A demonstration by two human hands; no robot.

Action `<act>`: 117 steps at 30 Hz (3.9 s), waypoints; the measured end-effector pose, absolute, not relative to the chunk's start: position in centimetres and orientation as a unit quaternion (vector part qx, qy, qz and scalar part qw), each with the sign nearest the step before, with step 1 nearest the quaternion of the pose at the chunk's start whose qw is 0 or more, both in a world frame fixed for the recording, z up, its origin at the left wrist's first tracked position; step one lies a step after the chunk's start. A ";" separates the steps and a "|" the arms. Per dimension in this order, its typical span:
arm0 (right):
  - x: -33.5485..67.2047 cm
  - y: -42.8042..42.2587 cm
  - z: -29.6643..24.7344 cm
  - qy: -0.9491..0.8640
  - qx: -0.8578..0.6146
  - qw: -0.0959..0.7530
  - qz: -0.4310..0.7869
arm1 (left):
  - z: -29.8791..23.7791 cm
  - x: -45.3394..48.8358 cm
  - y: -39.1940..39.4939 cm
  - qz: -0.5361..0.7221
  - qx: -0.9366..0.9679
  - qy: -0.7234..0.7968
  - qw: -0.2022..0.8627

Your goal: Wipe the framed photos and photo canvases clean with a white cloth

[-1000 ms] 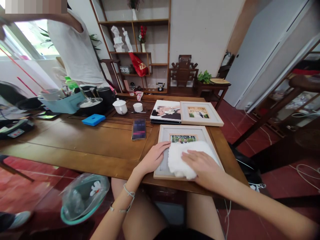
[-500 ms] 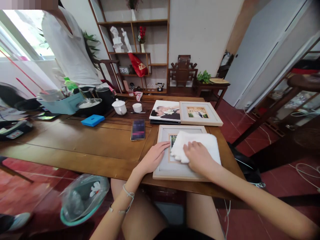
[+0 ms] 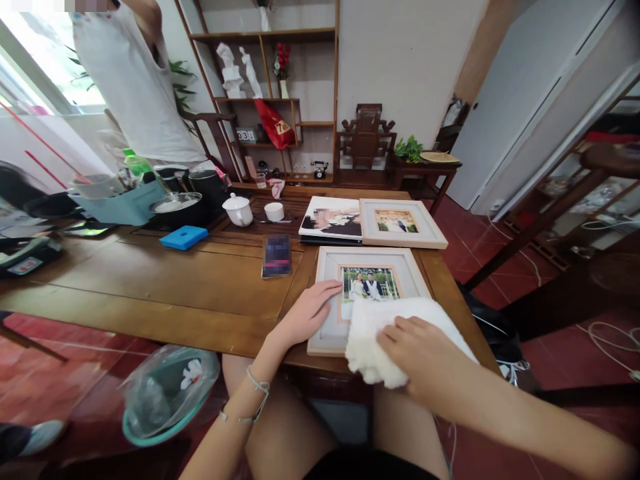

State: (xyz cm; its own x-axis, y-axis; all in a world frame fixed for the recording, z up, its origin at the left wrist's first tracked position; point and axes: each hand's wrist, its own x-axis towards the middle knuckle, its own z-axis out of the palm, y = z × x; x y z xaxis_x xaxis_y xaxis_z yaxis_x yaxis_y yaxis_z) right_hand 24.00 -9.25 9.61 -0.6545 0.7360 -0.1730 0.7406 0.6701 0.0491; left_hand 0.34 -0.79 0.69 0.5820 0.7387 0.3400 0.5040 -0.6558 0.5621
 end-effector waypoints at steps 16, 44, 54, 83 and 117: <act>24.7 -1.9 7.5 0.837 0.527 0.093 0.116 | 0.7 0.5 -0.6 0.283 0.870 0.356 0.193; 23.7 6.8 5.6 0.939 0.324 -0.119 0.000 | 0.4 0.2 -0.5 0.287 0.873 0.347 0.188; 28.6 3.4 6.6 0.906 0.421 -0.026 0.034 | 0.5 0.3 -0.6 0.296 0.867 0.348 0.200; 28.6 3.3 6.0 0.848 0.521 -0.030 0.089 | 1.0 0.3 -0.8 0.296 0.873 0.337 0.193; 25.0 -7.0 8.1 0.884 0.457 0.028 -0.089 | 0.8 0.4 -0.7 0.301 0.870 0.342 0.189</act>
